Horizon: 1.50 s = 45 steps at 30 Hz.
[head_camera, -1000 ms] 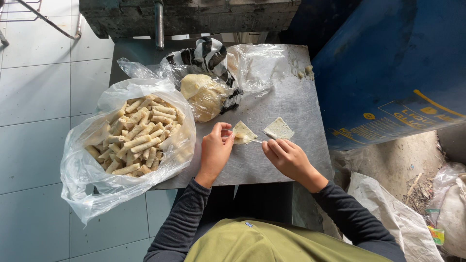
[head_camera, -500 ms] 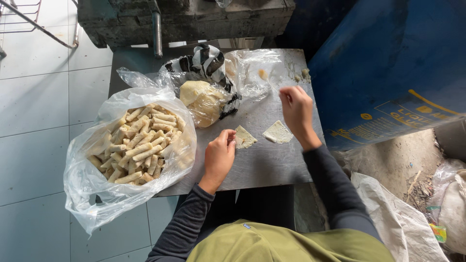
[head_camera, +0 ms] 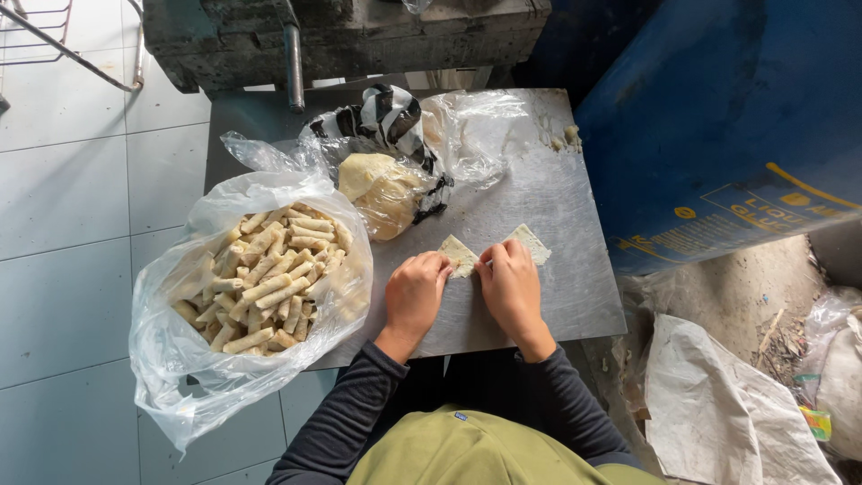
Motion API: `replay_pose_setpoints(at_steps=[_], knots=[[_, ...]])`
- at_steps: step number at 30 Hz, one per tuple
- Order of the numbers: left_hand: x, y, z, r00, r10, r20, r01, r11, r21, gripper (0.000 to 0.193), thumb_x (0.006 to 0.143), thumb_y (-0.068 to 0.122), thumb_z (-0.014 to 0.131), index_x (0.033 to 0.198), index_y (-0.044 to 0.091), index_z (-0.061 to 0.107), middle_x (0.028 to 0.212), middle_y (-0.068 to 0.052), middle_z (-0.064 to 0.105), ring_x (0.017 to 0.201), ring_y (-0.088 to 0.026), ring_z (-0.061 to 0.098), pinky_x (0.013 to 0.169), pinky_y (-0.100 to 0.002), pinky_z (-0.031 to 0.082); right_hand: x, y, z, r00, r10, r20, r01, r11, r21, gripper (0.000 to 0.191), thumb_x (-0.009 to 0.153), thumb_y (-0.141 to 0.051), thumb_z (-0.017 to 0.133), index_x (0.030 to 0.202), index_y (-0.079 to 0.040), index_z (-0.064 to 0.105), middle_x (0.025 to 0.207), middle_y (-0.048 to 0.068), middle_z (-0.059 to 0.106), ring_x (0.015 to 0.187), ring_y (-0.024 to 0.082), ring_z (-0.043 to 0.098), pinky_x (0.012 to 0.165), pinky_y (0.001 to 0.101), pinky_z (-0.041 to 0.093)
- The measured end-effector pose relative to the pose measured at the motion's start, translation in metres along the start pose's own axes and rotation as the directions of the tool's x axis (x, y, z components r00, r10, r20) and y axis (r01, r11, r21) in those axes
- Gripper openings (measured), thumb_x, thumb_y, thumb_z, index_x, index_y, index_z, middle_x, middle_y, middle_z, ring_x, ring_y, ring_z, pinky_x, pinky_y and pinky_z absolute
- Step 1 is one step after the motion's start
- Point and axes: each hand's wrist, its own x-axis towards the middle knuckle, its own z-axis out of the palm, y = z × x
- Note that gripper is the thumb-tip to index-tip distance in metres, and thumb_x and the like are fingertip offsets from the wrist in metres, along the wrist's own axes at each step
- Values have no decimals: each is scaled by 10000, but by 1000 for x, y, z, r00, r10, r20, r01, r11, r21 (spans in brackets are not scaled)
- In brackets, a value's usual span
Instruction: The person sits at a metal table and wraps thin dough sheets around a scoop of brown filling, folding and rolling each piece by hand. The finished filled rolls are placed into a large plastic bag beside a pile of already rolled pieces.
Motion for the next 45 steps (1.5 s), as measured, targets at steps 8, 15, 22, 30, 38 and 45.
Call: replay_pose_setpoints(at_steps=[8, 15, 22, 30, 38, 45], knots=[[-3, -8, -4, 981, 183, 59, -191, 962, 195, 249, 837, 214, 735, 1072, 133, 724, 1104, 15, 740, 1010, -187, 663, 901, -427, 420, -5, -17, 11, 999, -1, -33, 12, 938, 346, 184, 888, -78, 710, 1034, -15, 618, 960, 127, 679, 834, 293, 662, 743, 398, 531], [-1, -18, 6, 973, 229, 4, -224, 947, 229, 118, 927, 205, 683, 1019, 152, 733, 1051, 21, 749, 968, -174, 673, 890, -419, 414, -5, -21, 9, 979, -197, -56, 205, 933, 296, 149, 887, -40, 702, 1037, -44, 698, 1029, 124, 684, 943, 335, 660, 822, 405, 541], [11, -19, 7, 995, 100, 1, -100, 994, 35, 151, 922, 285, 707, 948, 143, 753, 913, -19, 743, 852, -222, 682, 845, -419, 417, 13, -5, 12, 970, -229, 87, 194, 935, 296, 74, 898, -60, 707, 967, -37, 720, 1002, 137, 681, 963, 344, 661, 828, 401, 534], [41, -26, 9, 983, -122, 136, 119, 992, 30, 69, 830, 206, 736, 891, 179, 747, 928, -32, 685, 941, -243, 668, 817, -413, 448, 76, 12, 15, 870, -139, 473, 32, 973, 228, 171, 802, -163, 789, 831, -45, 669, 894, 130, 654, 882, 329, 661, 770, 397, 524], [22, -33, 9, 960, 275, 44, -278, 944, 176, 103, 824, 238, 768, 859, 148, 732, 958, -9, 630, 986, -227, 607, 874, -438, 431, 28, 22, 18, 888, -455, 60, 447, 888, 111, 131, 831, -150, 750, 915, -98, 664, 1061, 94, 589, 1019, 302, 578, 904, 417, 457], [32, -24, 6, 986, -165, -12, 165, 985, 46, 144, 738, 339, 851, 774, 212, 795, 959, 9, 657, 990, -262, 590, 815, -459, 411, 46, 17, 28, 970, -164, 180, 134, 977, 166, 134, 827, -213, 793, 835, -116, 702, 1039, 93, 589, 1047, 307, 543, 905, 430, 409]])
